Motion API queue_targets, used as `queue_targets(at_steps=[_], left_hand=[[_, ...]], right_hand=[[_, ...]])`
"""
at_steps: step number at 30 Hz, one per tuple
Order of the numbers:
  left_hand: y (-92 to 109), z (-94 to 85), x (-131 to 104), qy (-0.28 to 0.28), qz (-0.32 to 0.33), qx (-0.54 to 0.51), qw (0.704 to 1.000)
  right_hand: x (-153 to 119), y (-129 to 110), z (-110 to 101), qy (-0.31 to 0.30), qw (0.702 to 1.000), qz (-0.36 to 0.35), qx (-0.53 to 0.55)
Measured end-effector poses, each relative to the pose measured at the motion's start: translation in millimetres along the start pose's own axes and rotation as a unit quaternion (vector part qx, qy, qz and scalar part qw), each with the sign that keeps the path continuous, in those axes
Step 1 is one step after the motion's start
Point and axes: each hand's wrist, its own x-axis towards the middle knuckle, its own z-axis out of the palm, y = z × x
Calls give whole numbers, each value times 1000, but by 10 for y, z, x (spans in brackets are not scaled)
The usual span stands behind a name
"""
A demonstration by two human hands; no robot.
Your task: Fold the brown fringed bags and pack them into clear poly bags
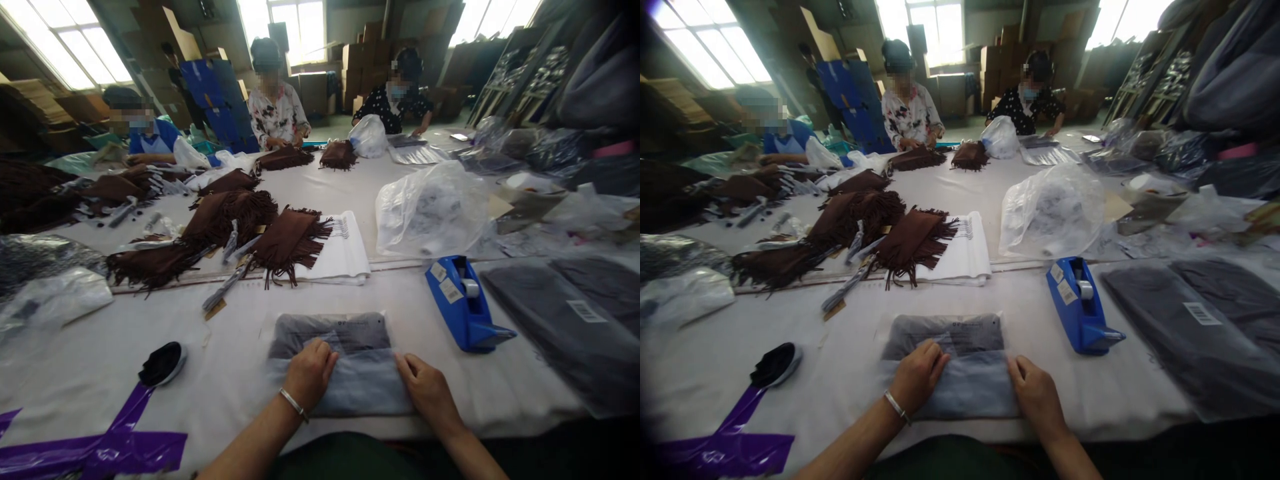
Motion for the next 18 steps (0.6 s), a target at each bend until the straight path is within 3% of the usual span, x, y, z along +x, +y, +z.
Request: queue_targets(at_steps=[3, 5, 6, 9, 11, 13, 18], left_hand=[[-30, 49, 18, 16, 5, 11, 1000], [-58, 71, 28, 28, 12, 9, 999], [-75, 84, 34, 34, 18, 6, 999], [-128, 126, 55, 47, 25, -10, 999], [-150, 137, 66, 49, 23, -29, 998], [-157, 129, 70, 39, 8, -49, 998], [-145, 73, 85, -21, -67, -74, 995]], right_hand=[[90, 109, -191, -54, 995, 66, 58], [108, 257, -412, -33, 983, 99, 151], [105, 347, -546, 19, 975, 101, 194], [91, 622, -965, 263, 928, 85, 250], [121, 755, -1174, 361, 901, 72, 230], [203, 817, -1274, 352, 912, 57, 204], [441, 776, -1261, 263, 952, 20, 155]])
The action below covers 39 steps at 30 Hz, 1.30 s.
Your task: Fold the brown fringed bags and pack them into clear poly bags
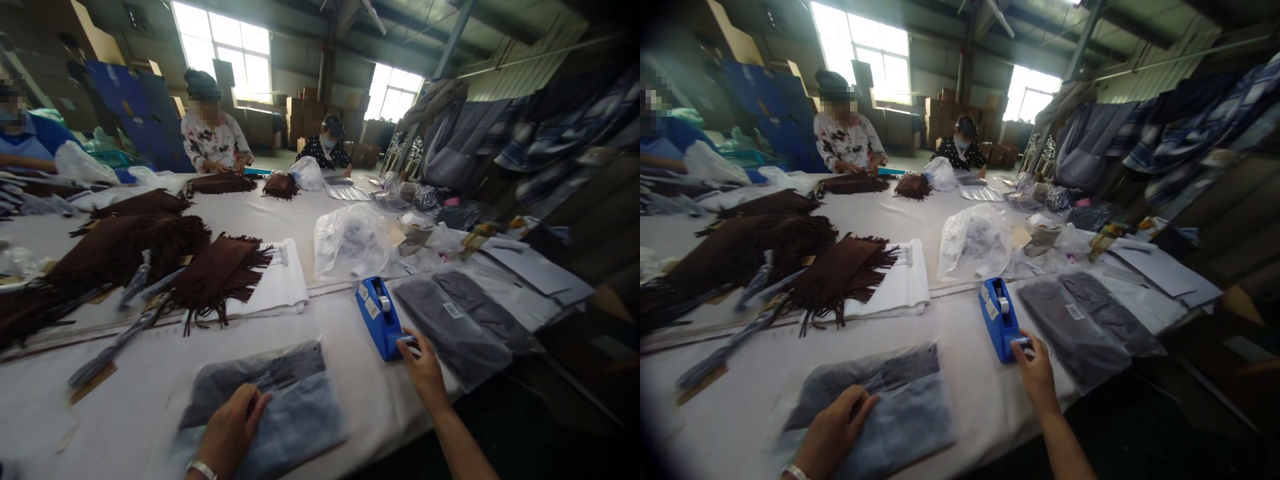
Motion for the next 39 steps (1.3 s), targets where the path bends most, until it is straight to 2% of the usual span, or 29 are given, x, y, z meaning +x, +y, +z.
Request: queue_targets(at_steps=[4, 8, 11, 15, 18, 20, 24, 26, 30, 32, 35, 37, 39], left_hand=[[32, -28, 14, -29, -28, 6, 999], [38, -25, 18, -25, -36, 7, 999], [26, -14, 19, -18, -36, -1, 999], [19, -18, 20, -16, -36, -14, 999], [18, -28, 27, -19, -34, -14, 999], [15, -30, 34, -27, -37, -12, 999], [13, -34, 36, -34, -40, -17, 998], [26, -49, 24, -34, -43, -20, 998], [88, -112, 0, -38, -45, -11, 998], [112, -137, 4, -38, -44, -9, 998], [115, -144, 13, -39, -59, -12, 997], [101, -137, 12, -40, -68, -22, 997], [83, -129, 8, -44, -65, -33, 996]], right_hand=[[149, -55, -45, -9, 1000, 2, -4], [265, -137, -136, -23, 1000, 8, -9], [165, -130, -168, -7, 1000, 18, -3], [-59, 40, -196, 51, 996, -6, -76], [-16, 117, -215, 69, 992, -20, -101], [121, 71, -219, 56, 995, -14, -86], [311, -144, -171, -34, 999, -11, -27], [239, -190, -133, -31, 999, -11, 17], [-68, -11, -145, 61, 996, 22, 54], [-146, 146, -211, 77, 996, 53, 15], [-148, 290, -319, 98, 987, 76, -99], [-158, 234, -333, 100, 984, 52, -136], [-231, 14, -233, 36, 991, -13, -126]])
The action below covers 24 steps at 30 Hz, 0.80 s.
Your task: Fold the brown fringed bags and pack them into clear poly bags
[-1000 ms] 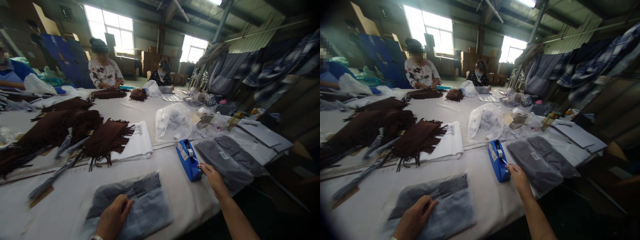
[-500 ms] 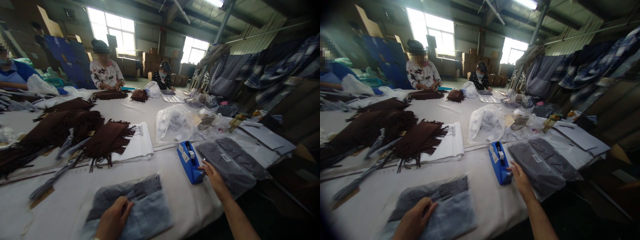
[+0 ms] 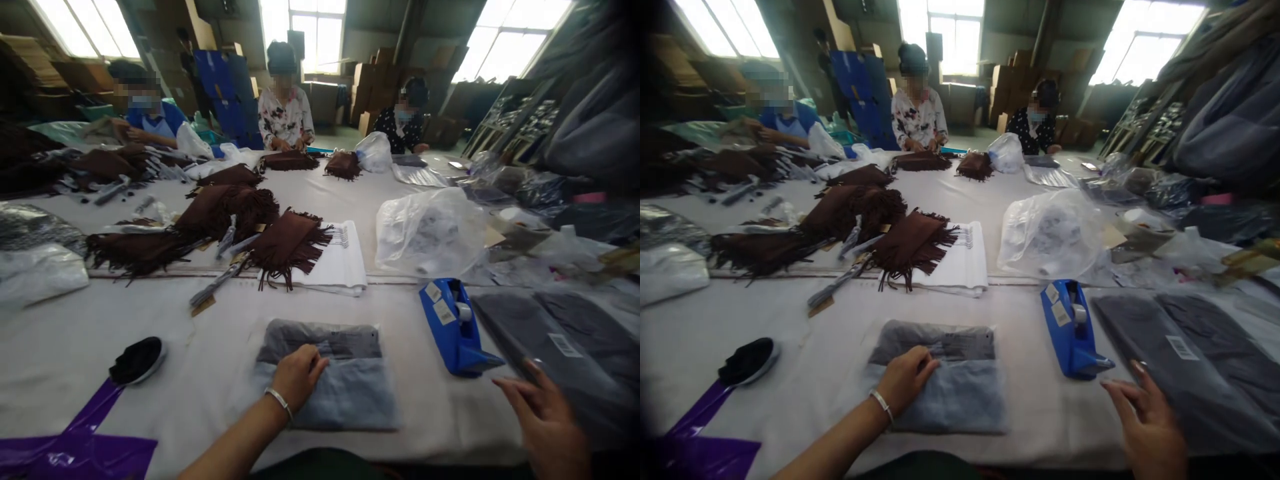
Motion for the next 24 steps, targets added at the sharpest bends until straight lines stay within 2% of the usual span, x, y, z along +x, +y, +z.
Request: queue_targets(at_steps=[1, 3, 4, 5, 6, 8, 10, 12, 15, 17, 19, 21, 22, 24], left_hand=[[-9, 2, 1, -1, 4, -5, 1000], [-23, 1, 6, -4, 7, -12, 1000], [-28, -1, 10, -4, 7, -13, 1000], [-30, -4, 14, -5, 5, -12, 1000], [-31, -8, 17, -8, 5, -11, 1000], [-28, -15, 18, -12, 6, -6, 1000], [-19, -22, 14, -15, 7, 1, 1000], [-7, -31, 9, -16, 7, 11, 1000], [8, -48, 7, -22, 9, 22, 999], [12, -55, 9, -25, 7, 21, 999], [7, -54, 10, -25, 5, 17, 1000], [-2, -43, 11, -20, 8, 15, 1000], [-6, -35, 12, -17, 10, 16, 1000], [-11, -20, 12, -11, 13, 21, 1000]], right_hand=[[-63, -188, 56, -56, 997, -46, 17], [-216, -661, 251, -215, 965, -144, 36], [-290, -916, 382, -306, 932, -186, 52], [-352, -1163, 527, -394, 887, -234, 61], [-398, -1387, 677, -456, 843, -280, 56], [-445, -1719, 966, -522, 776, -355, 14], [-447, -1881, 1208, -536, 737, -408, -57], [-420, -1913, 1381, -515, 724, -439, -134], [-330, -1861, 1481, -476, 737, -438, -195], [-250, -1823, 1440, -481, 762, -402, -163], [-181, -1797, 1341, -498, 796, -333, -89], [-151, -1784, 1230, -516, 811, -274, -27], [-155, -1785, 1187, -528, 806, -267, -19], [-195, -1803, 1157, -545, 776, -312, -62]])
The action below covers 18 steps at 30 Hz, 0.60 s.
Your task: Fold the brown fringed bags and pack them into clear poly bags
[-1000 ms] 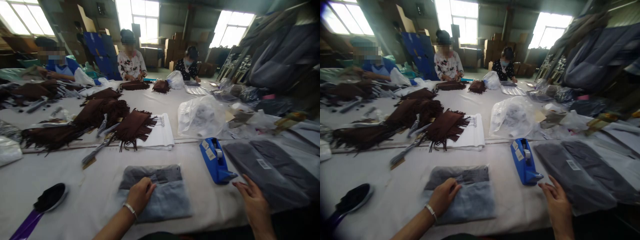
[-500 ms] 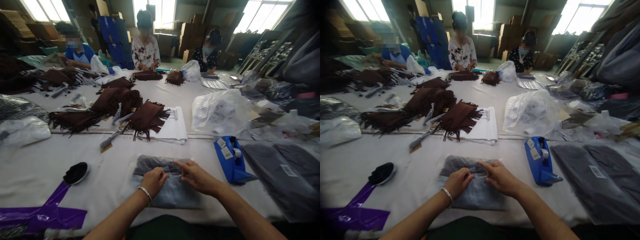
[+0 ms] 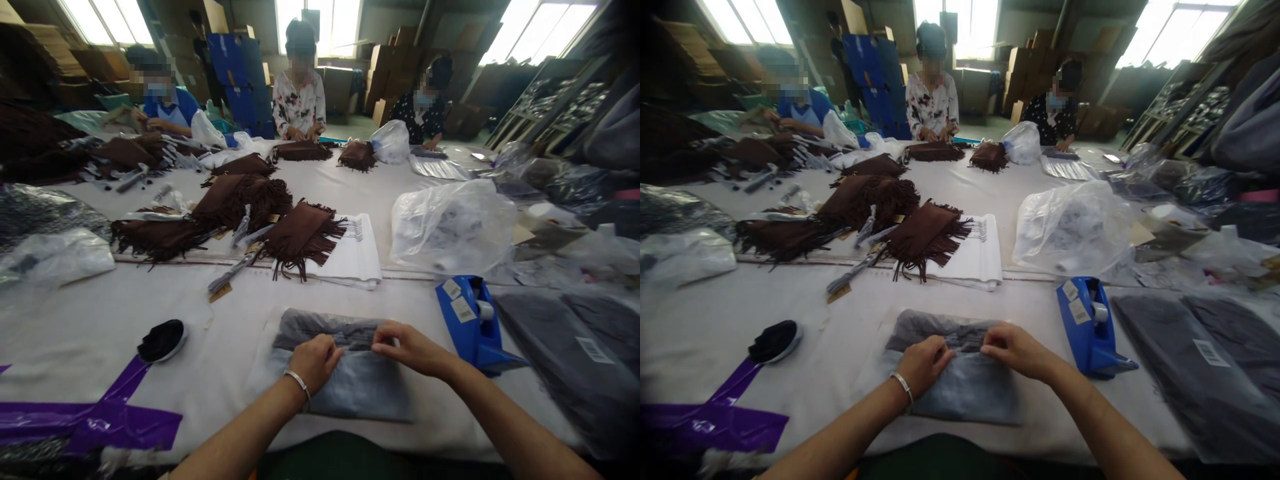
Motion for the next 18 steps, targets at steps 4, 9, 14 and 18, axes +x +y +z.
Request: queue_targets(at_steps=[4, 9, 14, 18], left_hand=[[5, 10, 1, -3, 0, 13, 1000], [17, 4, 6, -13, 7, 28, 999], [2, 19, -28, -1, 5, 26, 1000], [-30, 39, -69, 30, 7, -11, 999]], right_hand=[[181, -68, 131, -43, 988, -10, -147], [541, 43, 149, -29, 986, 58, -154], [461, 159, -128, 69, 986, 109, -101], [56, -49, 45, 156, 981, 85, 79]])
